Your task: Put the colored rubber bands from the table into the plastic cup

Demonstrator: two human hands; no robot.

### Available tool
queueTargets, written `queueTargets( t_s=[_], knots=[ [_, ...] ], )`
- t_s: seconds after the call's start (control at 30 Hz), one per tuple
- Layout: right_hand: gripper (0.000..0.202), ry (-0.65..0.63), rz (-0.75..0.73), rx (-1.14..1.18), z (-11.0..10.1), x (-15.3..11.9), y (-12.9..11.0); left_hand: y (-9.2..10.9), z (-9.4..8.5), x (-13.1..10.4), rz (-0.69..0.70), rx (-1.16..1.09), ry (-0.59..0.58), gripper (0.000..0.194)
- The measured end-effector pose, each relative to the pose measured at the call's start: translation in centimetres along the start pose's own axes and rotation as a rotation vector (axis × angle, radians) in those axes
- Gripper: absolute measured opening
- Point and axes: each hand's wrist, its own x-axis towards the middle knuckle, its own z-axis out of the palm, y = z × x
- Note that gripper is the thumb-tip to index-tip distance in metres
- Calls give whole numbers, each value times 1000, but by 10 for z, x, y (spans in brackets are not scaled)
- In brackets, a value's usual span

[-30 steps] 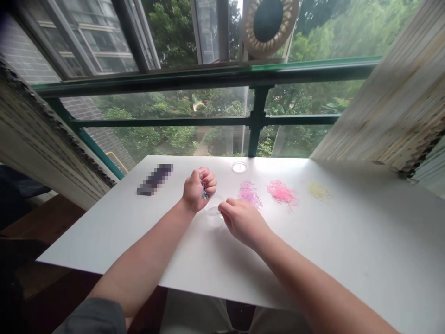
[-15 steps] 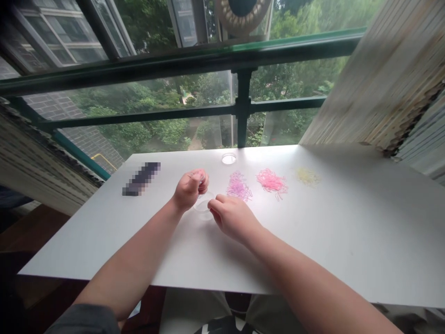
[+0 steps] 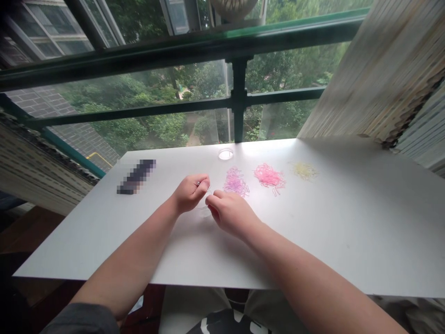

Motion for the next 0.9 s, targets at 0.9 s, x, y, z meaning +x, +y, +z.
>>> queueTargets(
  t_s=[0.9],
  knots=[
    [15, -13, 2, -91, -2, -1, 0, -1, -6, 1, 42, 116, -23, 27]
  ],
)
